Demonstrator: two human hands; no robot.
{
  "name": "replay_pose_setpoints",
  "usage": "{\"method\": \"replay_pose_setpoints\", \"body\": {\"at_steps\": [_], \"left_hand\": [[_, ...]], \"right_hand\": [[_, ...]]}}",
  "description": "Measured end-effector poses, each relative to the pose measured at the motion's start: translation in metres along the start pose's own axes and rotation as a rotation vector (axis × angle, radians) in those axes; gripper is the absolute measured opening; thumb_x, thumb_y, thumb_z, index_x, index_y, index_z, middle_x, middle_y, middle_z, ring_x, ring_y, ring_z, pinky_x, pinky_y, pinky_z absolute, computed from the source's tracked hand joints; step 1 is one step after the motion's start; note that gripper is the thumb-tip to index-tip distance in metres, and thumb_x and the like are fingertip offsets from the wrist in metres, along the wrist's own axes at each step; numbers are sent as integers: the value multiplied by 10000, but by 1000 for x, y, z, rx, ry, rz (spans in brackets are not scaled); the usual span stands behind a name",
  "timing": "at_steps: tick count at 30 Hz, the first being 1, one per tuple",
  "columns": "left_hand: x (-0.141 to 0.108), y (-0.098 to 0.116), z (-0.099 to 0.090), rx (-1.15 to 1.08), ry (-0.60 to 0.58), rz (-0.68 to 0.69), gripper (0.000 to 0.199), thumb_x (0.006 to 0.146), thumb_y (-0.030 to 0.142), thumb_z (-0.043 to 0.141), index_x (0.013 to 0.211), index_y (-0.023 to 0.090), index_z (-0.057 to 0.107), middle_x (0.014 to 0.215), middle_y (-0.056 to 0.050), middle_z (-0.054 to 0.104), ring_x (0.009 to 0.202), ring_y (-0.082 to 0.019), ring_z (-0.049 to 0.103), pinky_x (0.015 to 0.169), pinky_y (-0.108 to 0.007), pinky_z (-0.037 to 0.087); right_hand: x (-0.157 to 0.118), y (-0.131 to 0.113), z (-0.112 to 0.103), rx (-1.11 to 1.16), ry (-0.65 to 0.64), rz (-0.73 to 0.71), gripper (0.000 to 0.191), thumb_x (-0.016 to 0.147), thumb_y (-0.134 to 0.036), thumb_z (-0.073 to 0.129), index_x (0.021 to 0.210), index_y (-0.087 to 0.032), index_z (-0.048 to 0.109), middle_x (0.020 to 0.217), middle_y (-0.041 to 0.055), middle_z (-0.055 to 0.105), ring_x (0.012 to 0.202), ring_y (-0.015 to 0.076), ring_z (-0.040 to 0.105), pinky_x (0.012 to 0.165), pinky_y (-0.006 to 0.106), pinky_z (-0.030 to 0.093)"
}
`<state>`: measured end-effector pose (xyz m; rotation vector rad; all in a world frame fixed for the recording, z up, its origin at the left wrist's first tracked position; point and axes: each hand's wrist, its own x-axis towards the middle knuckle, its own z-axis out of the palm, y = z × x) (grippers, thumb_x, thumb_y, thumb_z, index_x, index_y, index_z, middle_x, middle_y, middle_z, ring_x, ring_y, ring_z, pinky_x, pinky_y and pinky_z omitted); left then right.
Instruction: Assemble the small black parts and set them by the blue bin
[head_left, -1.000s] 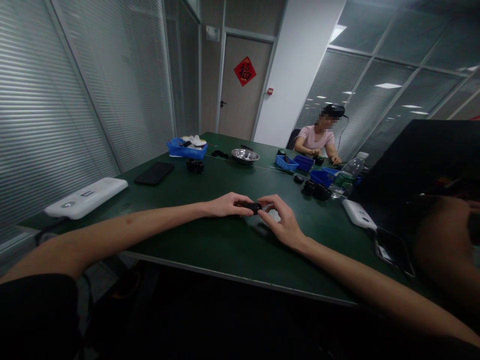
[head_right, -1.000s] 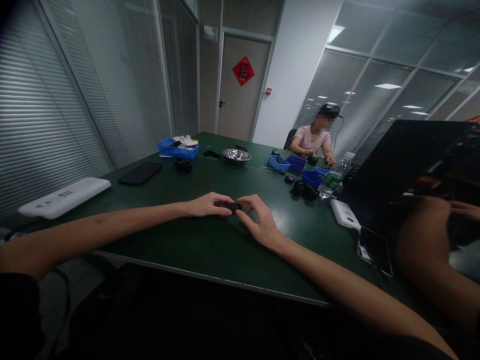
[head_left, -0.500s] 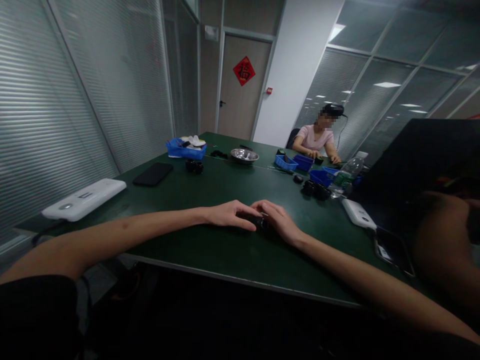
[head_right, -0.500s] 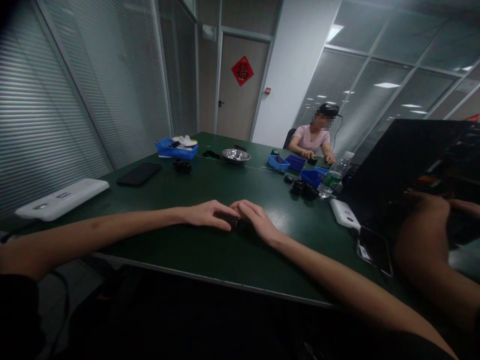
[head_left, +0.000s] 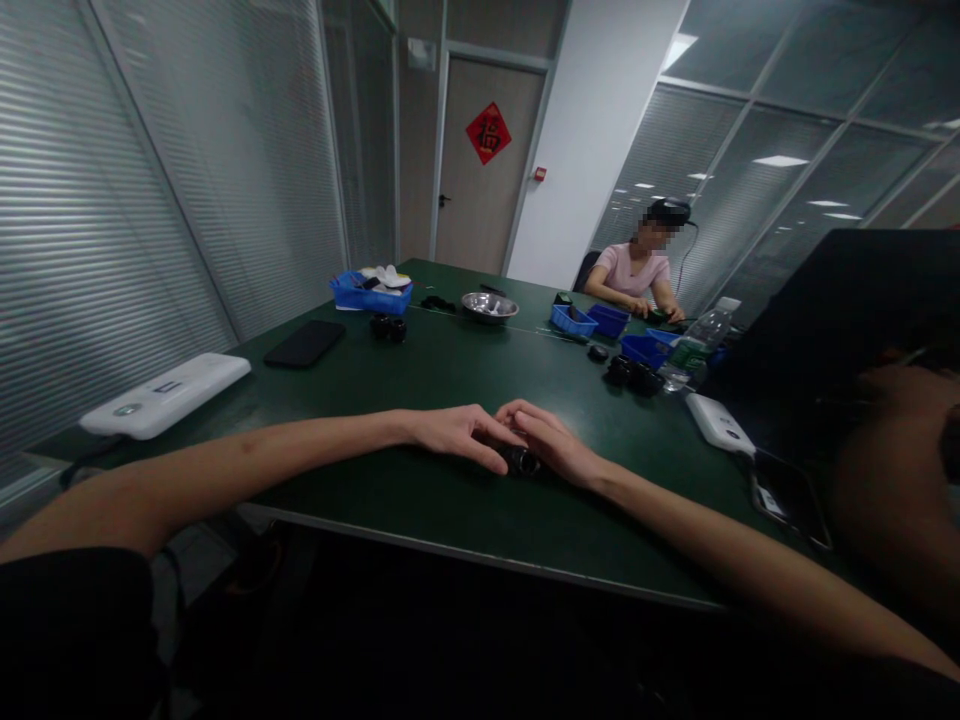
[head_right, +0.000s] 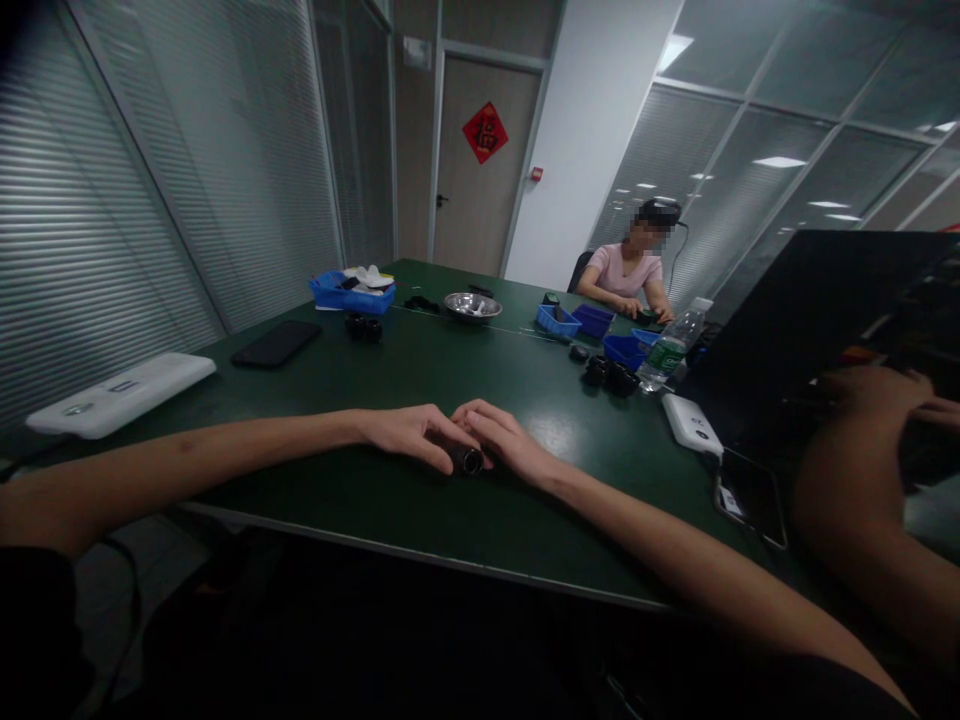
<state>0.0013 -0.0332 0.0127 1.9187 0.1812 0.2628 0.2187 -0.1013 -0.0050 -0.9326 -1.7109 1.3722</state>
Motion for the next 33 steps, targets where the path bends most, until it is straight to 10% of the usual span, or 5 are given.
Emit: {"method": "replay_pose_setpoints", "body": {"at_steps": [17, 33], "left_hand": [[5, -14, -19, 21, 195, -31, 435, 878, 342, 751, 1285, 193, 708, 1275, -79, 714, 1136, -217, 650, 988, -340, 464], [7, -22, -20, 51, 177, -54, 467, 873, 334, 758, 1298, 156, 684, 1096, -86, 733, 888, -161, 655, 815, -291, 480]], "right_hand": [[-2, 4, -18, -91, 264, -139, 269, 946, -478, 657, 1005, -217, 623, 730, -27, 553, 648, 149, 548, 630, 294, 486], [-10, -4, -13, -638, 248, -437, 301, 952, -389, 683, 1214, -243, 656, 1156, 88, 636, 998, 239, 632, 878, 419, 549]]}}
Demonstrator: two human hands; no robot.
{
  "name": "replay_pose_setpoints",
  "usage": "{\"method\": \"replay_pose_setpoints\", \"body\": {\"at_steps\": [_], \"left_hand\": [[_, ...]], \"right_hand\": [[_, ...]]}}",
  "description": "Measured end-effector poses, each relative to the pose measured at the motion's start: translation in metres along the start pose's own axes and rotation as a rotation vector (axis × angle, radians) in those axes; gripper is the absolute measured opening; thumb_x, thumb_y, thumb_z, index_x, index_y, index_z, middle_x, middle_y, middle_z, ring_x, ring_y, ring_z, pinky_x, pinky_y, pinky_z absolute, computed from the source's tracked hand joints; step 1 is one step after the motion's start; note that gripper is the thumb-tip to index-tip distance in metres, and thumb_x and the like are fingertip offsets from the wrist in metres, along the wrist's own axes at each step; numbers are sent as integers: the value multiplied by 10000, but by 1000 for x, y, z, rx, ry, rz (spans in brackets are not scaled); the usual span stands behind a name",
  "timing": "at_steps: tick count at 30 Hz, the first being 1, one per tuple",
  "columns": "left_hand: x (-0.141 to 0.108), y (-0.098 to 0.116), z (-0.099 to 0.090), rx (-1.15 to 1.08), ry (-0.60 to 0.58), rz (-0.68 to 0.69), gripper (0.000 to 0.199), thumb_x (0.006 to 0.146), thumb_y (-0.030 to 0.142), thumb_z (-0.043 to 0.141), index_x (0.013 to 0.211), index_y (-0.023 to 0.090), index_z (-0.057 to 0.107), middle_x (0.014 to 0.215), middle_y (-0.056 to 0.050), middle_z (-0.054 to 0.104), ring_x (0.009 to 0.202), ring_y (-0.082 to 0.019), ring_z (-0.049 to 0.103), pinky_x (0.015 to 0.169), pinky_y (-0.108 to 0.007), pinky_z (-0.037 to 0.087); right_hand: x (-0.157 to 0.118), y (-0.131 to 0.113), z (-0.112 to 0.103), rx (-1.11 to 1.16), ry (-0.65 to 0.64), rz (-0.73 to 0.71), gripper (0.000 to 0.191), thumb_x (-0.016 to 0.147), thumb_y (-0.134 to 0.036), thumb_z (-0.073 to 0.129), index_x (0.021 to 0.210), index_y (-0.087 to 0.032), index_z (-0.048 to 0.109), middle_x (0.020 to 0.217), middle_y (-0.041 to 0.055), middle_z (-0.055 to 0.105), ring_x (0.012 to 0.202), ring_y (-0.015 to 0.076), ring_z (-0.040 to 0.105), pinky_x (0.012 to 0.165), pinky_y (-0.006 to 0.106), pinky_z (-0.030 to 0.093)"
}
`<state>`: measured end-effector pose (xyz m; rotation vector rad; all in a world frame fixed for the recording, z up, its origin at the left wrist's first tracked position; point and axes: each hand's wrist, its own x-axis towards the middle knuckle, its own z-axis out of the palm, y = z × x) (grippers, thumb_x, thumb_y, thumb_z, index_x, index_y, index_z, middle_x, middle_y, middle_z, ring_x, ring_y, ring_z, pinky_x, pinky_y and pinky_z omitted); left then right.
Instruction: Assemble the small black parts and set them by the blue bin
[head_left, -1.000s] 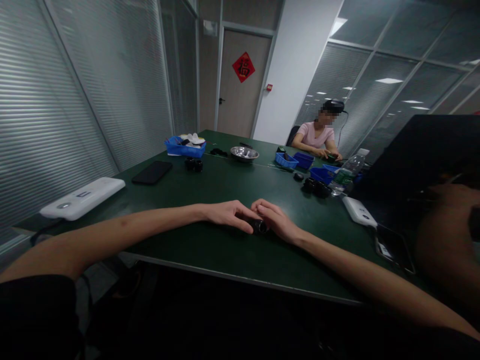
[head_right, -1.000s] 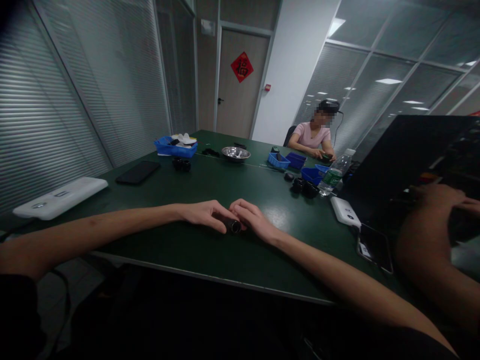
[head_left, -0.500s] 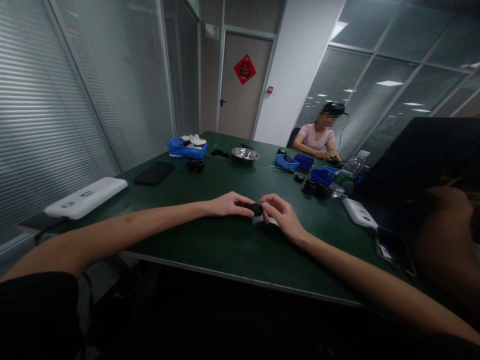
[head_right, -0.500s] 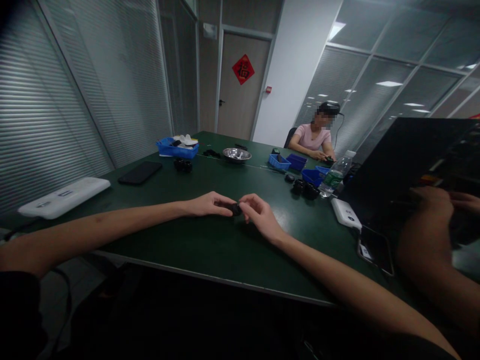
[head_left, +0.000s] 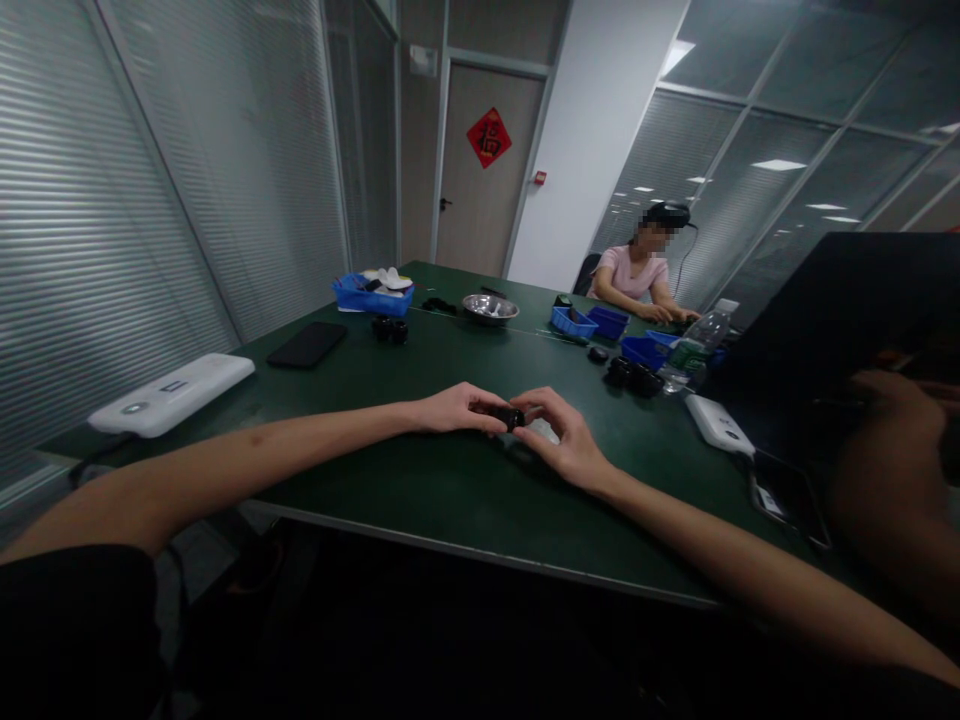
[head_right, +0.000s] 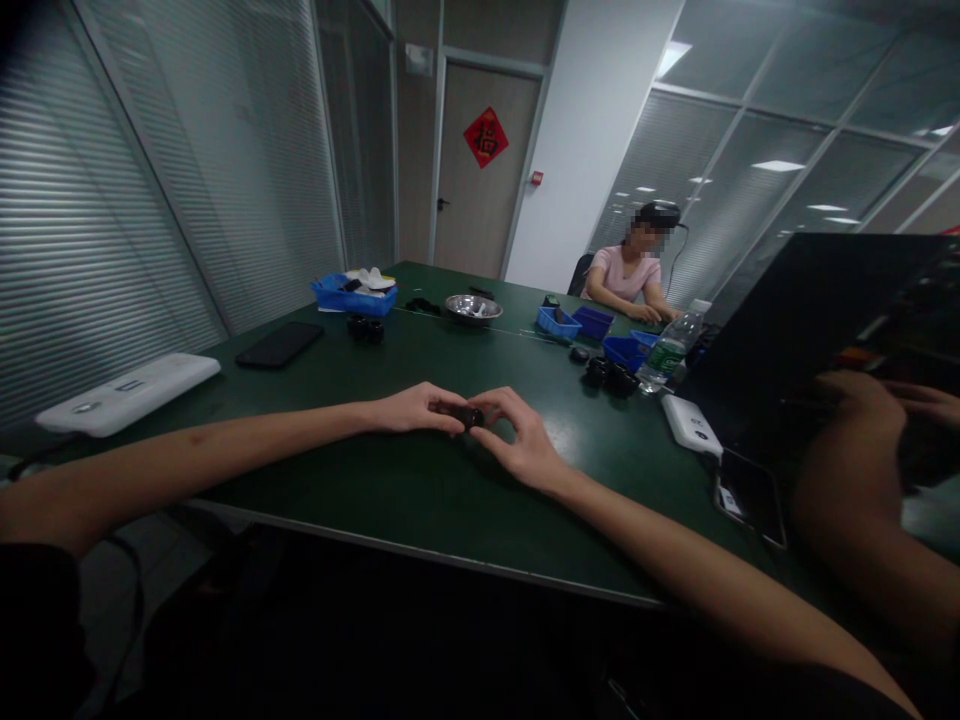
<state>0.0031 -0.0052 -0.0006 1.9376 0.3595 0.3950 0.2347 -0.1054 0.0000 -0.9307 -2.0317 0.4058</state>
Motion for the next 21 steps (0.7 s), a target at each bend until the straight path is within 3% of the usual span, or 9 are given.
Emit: {"method": "replay_pose_setpoints", "body": {"at_steps": [5, 12, 18, 21], "left_hand": [[0, 1, 0, -31, 16, -3, 472, 853, 322, 773, 1280, 141, 685, 1051, -77, 737, 895, -164, 667, 825, -293, 476], [-1, 4, 2, -68, 4, 7, 436, 861, 290, 759, 1261, 137, 678, 1071, -72, 711, 884, -152, 648, 837, -307, 480], [1, 1, 2, -80, 28, 0, 452, 850, 299, 767, 1260, 135, 669, 1072, -72, 696, 839, -133, 627, 795, -293, 485], [0, 3, 2, -86, 32, -9, 468, 848, 306, 767, 1272, 138, 664, 1115, -85, 698, 849, -136, 635, 803, -301, 491]], "right_hand": [[-1, 0, 1, -145, 46, -19, 202, 951, -362, 697, 1092, -222, 663, 985, 58, 643, 860, 209, 620, 781, 378, 533], [-1, -6, -4, -105, -48, -138, 241, 990, -283, 622, 1228, -253, 639, 1211, 106, 599, 1090, 259, 604, 924, 448, 539], [-1, -4, -2, -152, 43, -74, 195, 979, -301, 649, 1161, -229, 644, 1074, 81, 634, 922, 224, 618, 824, 402, 542], [-3, -3, -1, -168, 13, -118, 186, 985, -277, 632, 1166, -238, 651, 1113, 87, 628, 960, 231, 625, 856, 417, 547]]}}
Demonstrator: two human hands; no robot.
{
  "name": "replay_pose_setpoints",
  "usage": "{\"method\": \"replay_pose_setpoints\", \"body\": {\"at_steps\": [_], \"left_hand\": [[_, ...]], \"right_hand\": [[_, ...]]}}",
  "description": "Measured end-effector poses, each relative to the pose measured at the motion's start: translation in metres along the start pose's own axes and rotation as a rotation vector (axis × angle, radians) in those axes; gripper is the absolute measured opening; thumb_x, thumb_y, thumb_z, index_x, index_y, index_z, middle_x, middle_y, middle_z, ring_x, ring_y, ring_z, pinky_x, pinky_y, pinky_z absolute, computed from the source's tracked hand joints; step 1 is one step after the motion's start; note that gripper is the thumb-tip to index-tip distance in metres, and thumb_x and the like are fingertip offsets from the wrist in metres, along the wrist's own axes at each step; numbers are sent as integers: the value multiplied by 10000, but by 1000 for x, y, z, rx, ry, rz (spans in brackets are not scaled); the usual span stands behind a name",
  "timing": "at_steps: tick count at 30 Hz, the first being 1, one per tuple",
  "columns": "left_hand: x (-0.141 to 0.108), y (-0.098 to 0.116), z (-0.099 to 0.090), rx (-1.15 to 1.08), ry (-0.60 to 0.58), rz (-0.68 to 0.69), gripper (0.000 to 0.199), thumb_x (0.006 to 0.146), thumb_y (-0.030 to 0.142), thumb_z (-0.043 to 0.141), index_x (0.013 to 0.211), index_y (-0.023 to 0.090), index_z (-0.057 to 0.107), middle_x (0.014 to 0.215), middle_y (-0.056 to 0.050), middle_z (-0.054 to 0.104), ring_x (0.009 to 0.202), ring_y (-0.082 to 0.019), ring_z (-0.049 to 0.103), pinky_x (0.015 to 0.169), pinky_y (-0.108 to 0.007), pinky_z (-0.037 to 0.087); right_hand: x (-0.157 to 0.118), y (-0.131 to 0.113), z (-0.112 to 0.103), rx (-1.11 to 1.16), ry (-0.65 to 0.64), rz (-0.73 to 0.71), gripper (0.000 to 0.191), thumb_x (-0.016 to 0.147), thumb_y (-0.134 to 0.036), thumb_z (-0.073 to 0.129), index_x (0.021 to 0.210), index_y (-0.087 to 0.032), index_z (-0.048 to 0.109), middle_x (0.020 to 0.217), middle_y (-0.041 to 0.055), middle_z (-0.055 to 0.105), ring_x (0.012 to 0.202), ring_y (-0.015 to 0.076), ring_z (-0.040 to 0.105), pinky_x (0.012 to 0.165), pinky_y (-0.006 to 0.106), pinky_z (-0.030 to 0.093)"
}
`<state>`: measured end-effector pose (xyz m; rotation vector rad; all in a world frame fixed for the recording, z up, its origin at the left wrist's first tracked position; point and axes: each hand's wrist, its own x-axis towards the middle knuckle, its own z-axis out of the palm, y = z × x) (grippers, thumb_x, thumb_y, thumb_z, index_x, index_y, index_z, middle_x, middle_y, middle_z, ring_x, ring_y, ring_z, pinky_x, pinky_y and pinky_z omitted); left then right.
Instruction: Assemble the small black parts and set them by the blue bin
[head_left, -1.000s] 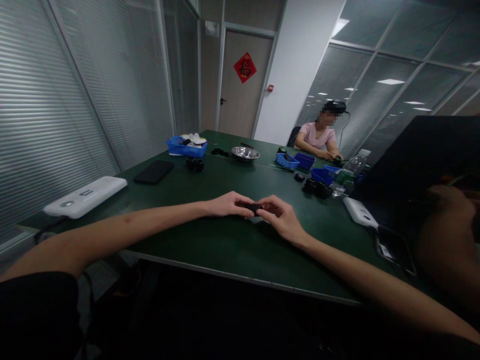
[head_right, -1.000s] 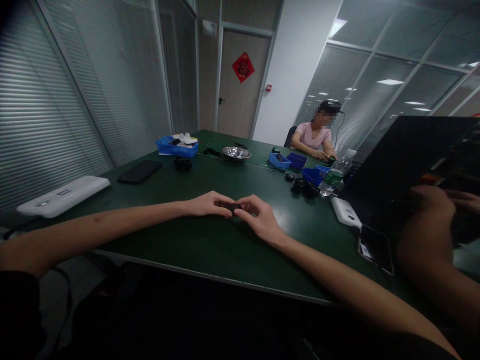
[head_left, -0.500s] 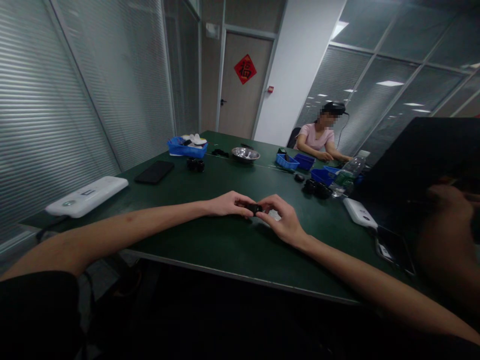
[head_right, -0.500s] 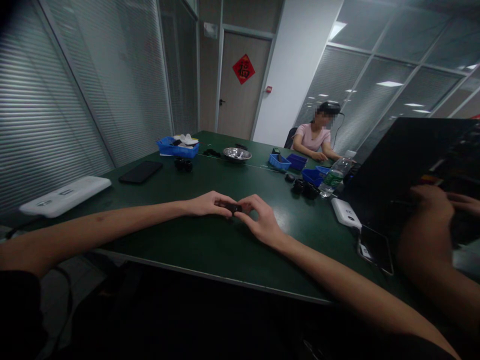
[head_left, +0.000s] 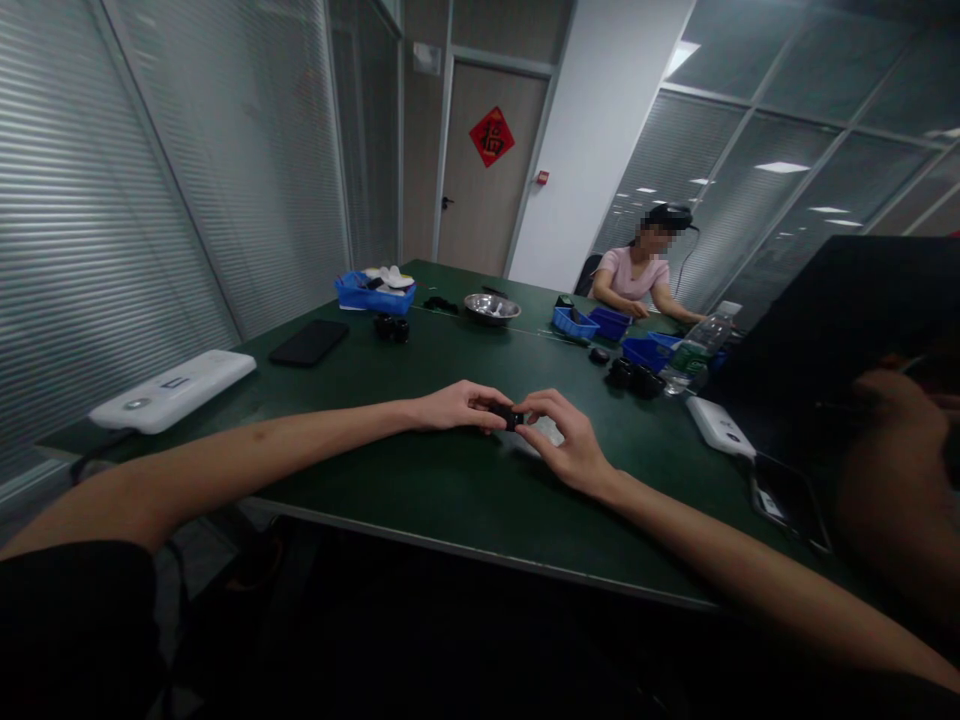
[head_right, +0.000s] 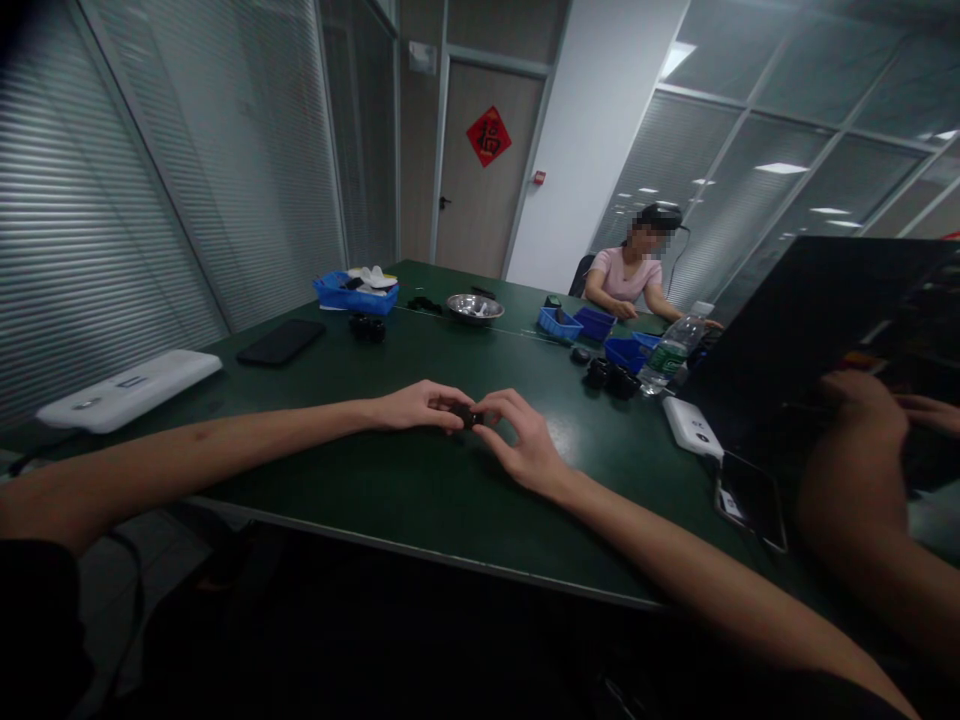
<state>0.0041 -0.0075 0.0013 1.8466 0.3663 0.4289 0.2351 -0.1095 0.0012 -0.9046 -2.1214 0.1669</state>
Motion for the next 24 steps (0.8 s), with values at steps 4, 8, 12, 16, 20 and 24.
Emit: {"method": "replay_pose_setpoints", "body": {"at_steps": [4, 8, 12, 16, 20, 24], "left_hand": [[-2, 4, 0, 18, -6, -1, 435, 865, 305, 749, 1258, 131, 675, 1122, -93, 705, 831, -131, 637, 789, -297, 490], [-2, 3, -1, 35, -12, 3, 445, 868, 299, 747, 1277, 140, 670, 1141, -100, 704, 849, -136, 643, 797, -299, 491], [-1, 0, -1, 45, -10, 4, 459, 864, 292, 750, 1287, 138, 664, 1140, -100, 709, 880, -146, 646, 808, -302, 487], [-2, 2, 0, 43, -19, 1, 448, 874, 307, 743, 1277, 128, 666, 1158, -107, 703, 889, -149, 645, 808, -303, 491], [-3, 6, 0, 47, 14, 4, 473, 859, 320, 762, 1282, 133, 663, 1169, -99, 693, 912, -156, 641, 812, -303, 500], [-2, 4, 0, -5, 16, 4, 469, 857, 319, 760, 1277, 137, 658, 1164, -100, 700, 929, -166, 659, 810, -314, 518]], "right_hand": [[0, -3, -1, -12, -16, -42, 240, 985, -272, 628, 1224, -249, 626, 1192, 101, 612, 1074, 259, 614, 919, 455, 544], [1, -3, -1, -41, 13, 29, 221, 981, -303, 650, 1190, -235, 623, 1101, 85, 631, 930, 225, 627, 821, 407, 556], [0, -1, 1, -53, -23, -23, 193, 988, -267, 632, 1180, -243, 636, 1120, 86, 616, 982, 232, 626, 856, 414, 556], [0, -5, -1, -67, -24, -50, 266, 974, -258, 646, 1237, -252, 606, 1197, 97, 598, 1073, 252, 605, 907, 438, 547], [0, -4, -1, -96, 9, 34, 213, 981, -306, 650, 1177, -235, 607, 1073, 82, 622, 916, 225, 615, 798, 401, 553], [-1, -2, 2, -85, -29, -2, 201, 988, -281, 635, 1182, -237, 605, 1121, 88, 606, 955, 224, 622, 833, 402, 563]]}}
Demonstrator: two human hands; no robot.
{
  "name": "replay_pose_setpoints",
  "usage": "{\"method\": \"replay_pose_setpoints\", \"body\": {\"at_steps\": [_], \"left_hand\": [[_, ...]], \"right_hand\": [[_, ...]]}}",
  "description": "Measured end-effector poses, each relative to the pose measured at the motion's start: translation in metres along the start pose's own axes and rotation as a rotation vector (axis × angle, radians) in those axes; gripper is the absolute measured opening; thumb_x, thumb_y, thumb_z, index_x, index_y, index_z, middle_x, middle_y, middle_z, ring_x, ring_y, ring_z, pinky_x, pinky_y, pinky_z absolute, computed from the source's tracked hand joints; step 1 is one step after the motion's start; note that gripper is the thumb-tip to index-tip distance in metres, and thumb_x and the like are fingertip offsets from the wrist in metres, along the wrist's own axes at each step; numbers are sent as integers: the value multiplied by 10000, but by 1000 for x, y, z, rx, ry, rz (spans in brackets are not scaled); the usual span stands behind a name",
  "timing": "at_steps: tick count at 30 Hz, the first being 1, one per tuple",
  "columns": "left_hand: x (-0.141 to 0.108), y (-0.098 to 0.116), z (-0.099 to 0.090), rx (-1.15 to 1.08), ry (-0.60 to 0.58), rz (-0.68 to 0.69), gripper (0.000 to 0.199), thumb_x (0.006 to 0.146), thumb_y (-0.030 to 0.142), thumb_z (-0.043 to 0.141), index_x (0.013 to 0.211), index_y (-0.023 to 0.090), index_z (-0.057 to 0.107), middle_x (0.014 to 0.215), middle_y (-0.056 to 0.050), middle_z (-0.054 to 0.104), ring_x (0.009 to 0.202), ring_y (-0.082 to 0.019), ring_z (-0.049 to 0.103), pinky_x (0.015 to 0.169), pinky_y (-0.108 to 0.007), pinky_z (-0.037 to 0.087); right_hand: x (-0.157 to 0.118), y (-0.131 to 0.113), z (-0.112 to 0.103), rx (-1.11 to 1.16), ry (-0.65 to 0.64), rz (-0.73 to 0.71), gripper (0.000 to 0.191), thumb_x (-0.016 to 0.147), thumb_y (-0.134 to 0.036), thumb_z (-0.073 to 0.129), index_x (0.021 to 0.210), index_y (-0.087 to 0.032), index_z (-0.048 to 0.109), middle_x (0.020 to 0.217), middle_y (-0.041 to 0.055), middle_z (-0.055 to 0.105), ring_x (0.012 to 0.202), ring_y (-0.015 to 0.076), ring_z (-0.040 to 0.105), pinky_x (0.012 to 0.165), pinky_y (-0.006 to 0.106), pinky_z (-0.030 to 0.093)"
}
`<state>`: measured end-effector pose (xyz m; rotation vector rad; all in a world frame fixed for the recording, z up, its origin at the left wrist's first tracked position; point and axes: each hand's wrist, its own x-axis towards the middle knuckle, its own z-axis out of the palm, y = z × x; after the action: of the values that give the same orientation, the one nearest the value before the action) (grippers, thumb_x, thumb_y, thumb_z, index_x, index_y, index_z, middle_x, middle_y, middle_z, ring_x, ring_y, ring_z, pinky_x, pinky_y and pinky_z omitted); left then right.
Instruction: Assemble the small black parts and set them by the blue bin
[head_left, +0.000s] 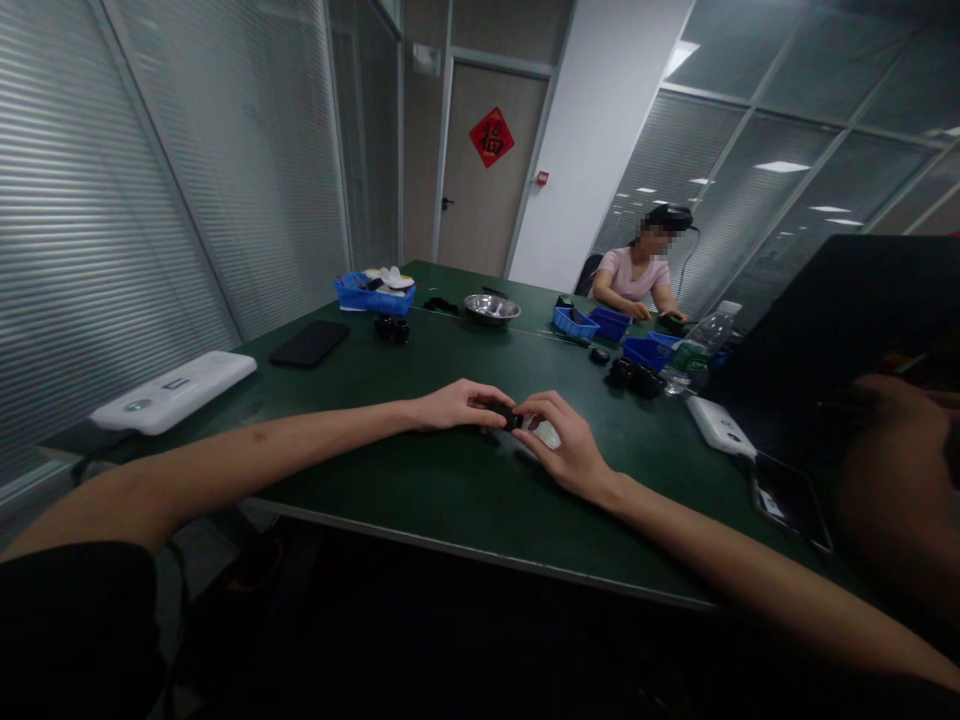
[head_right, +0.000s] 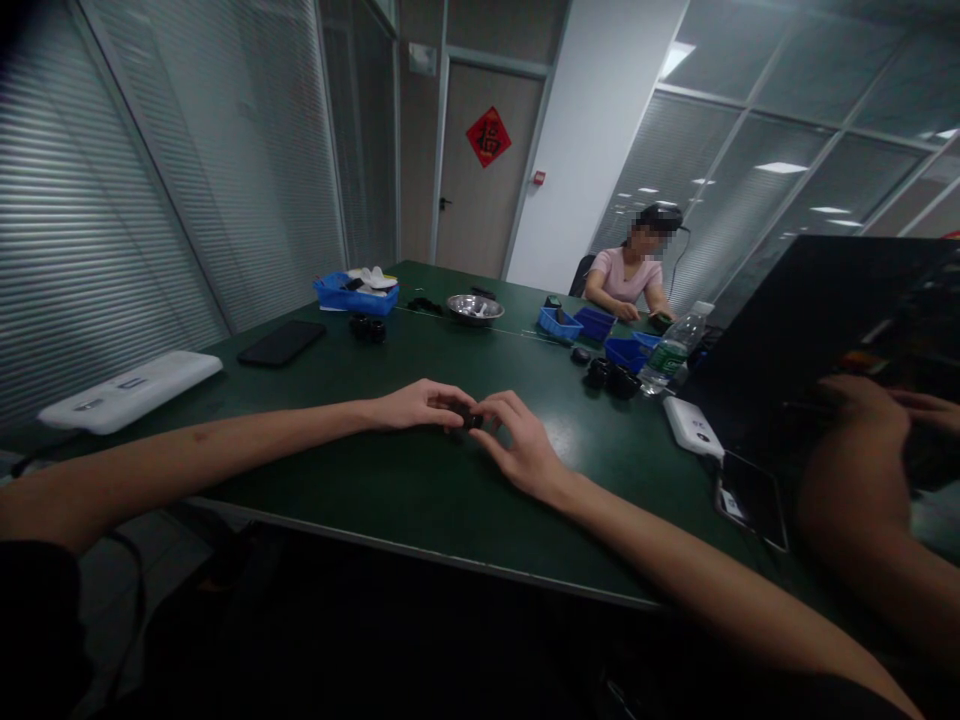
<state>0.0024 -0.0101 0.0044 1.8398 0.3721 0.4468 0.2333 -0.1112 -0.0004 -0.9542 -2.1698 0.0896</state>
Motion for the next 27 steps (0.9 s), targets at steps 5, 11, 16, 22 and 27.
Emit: {"method": "replay_pose_setpoints", "body": {"at_steps": [5, 11, 16, 22, 27], "left_hand": [[2, -5, 0, -95, 8, -9, 455, 842, 293, 779, 1251, 128, 666, 1064, -86, 728, 863, -148, 684, 820, -323, 538], [1, -4, 1, -168, 38, -27, 464, 825, 243, 803, 1253, 127, 670, 1068, -87, 744, 880, -155, 720, 903, -369, 551], [0, -4, 1, -195, 48, -33, 463, 834, 246, 801, 1263, 132, 669, 1152, -111, 738, 907, -173, 742, 931, -395, 558], [2, -9, 1, -231, 69, -8, 455, 825, 230, 812, 1251, 141, 679, 1146, -108, 742, 915, -163, 743, 956, -397, 557], [2, -9, 1, -232, 61, -23, 474, 819, 244, 823, 1257, 136, 678, 1169, -122, 739, 932, -178, 749, 965, -405, 558]], "right_hand": [[0, -1, 0, -3, 9, -29, 242, 983, -288, 634, 1220, -254, 598, 1184, 98, 598, 1060, 253, 612, 900, 438, 559], [0, 2, 3, 6, 36, 63, 173, 987, -327, 635, 1130, -235, 605, 1035, 74, 629, 881, 222, 626, 780, 396, 559], [0, -1, 4, -15, 2, -24, 200, 972, -274, 646, 1166, -248, 605, 1141, 90, 598, 1039, 246, 617, 878, 414, 560], [0, 2, 4, 0, 62, 82, 204, 973, -323, 657, 1140, -228, 591, 1049, 71, 629, 904, 218, 628, 788, 386, 565], [0, 0, 6, -40, 29, -4, 175, 973, -271, 641, 1141, -244, 599, 1106, 86, 614, 948, 231, 625, 807, 398, 572]]}}
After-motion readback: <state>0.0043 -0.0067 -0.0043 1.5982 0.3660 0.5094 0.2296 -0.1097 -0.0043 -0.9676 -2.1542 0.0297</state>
